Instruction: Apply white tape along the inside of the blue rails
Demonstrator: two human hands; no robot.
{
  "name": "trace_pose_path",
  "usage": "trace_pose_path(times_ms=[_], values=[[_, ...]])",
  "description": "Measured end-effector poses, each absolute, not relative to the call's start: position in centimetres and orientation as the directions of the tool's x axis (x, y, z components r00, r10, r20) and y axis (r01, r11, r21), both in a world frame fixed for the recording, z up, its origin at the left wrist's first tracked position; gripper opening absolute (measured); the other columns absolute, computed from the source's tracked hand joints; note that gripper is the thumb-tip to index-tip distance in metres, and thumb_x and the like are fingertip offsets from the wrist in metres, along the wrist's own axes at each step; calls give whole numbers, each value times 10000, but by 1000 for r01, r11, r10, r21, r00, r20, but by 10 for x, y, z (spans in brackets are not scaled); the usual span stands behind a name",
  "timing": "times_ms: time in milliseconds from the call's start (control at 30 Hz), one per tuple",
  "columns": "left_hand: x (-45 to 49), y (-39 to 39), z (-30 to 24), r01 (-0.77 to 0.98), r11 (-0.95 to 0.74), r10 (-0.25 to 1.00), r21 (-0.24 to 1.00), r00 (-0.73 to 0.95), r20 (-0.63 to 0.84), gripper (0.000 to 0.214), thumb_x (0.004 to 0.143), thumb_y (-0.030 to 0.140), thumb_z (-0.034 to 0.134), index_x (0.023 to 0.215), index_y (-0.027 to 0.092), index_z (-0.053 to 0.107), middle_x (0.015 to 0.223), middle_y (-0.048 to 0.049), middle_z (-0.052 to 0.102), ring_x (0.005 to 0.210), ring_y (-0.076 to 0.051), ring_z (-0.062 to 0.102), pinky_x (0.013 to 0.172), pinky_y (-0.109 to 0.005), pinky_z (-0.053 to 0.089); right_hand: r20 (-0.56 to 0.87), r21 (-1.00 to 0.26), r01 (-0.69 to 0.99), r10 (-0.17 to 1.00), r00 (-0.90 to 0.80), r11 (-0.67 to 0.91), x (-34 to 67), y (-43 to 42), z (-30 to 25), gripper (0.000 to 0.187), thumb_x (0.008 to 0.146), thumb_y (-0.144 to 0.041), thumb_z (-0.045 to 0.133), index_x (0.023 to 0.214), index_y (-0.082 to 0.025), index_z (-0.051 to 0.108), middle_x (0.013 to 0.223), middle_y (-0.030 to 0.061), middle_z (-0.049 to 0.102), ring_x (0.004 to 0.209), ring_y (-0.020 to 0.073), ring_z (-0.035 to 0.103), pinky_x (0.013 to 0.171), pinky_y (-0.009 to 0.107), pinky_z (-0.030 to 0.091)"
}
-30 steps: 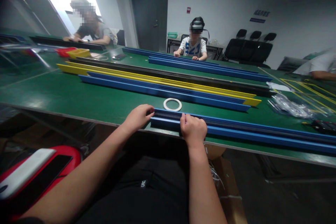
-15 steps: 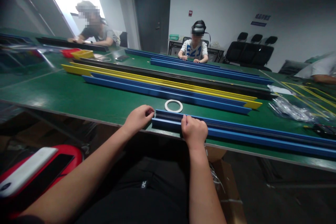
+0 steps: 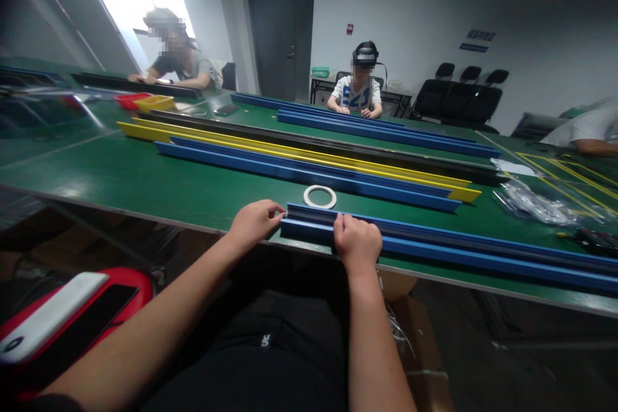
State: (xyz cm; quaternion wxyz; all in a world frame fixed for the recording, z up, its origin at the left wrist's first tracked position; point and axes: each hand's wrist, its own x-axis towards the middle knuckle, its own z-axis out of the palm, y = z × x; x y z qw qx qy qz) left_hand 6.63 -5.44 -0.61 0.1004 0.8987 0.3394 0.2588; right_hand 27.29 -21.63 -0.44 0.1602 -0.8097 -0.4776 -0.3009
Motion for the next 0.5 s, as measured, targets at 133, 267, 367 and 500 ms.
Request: trace_pose_path(times_ms=[133, 267, 367, 500], values=[[67, -52, -9, 557, -762, 648, 330, 658, 384, 257, 901, 419, 538, 928, 258, 736, 920, -46, 710, 850, -196, 635, 712, -285, 442, 645, 38, 867, 675, 359, -498, 273, -217, -4, 452, 987, -371, 380, 686, -179, 657, 635, 59, 665, 568, 137, 477, 633, 328, 190], [68, -50, -10, 549, -774, 634, 317, 671, 386, 256, 911, 412, 528, 967, 274, 736, 924, -42, 708, 866, -194, 637, 707, -281, 438, 638, 35, 866, 678, 365, -498, 273, -216, -4, 452, 987, -373, 377, 693, -177, 660, 636, 61, 664, 569, 137, 477, 634, 323, 194], [68, -50, -9, 555, -770, 638, 314, 678, 365, 264, 915, 422, 524, 981, 283, 738, 930, -43, 707, 865, -191, 636, 694, -278, 430, 633, 33, 866, 681, 367, -498, 273, -216, -5, 457, 990, -373, 365, 698, -182, 660, 641, 59, 668, 568, 137, 477, 635, 320, 195], [68, -52, -8, 552, -773, 634, 313, 676, 375, 267, 923, 418, 517, 1002, 289, 737, 927, -40, 701, 856, -188, 632, 687, -276, 420, 630, 40, 865, 684, 367, -501, 272, -216, -4, 450, 989, -370, 374, 696, -181, 657, 643, 57, 669, 564, 135, 477, 634, 324, 193]])
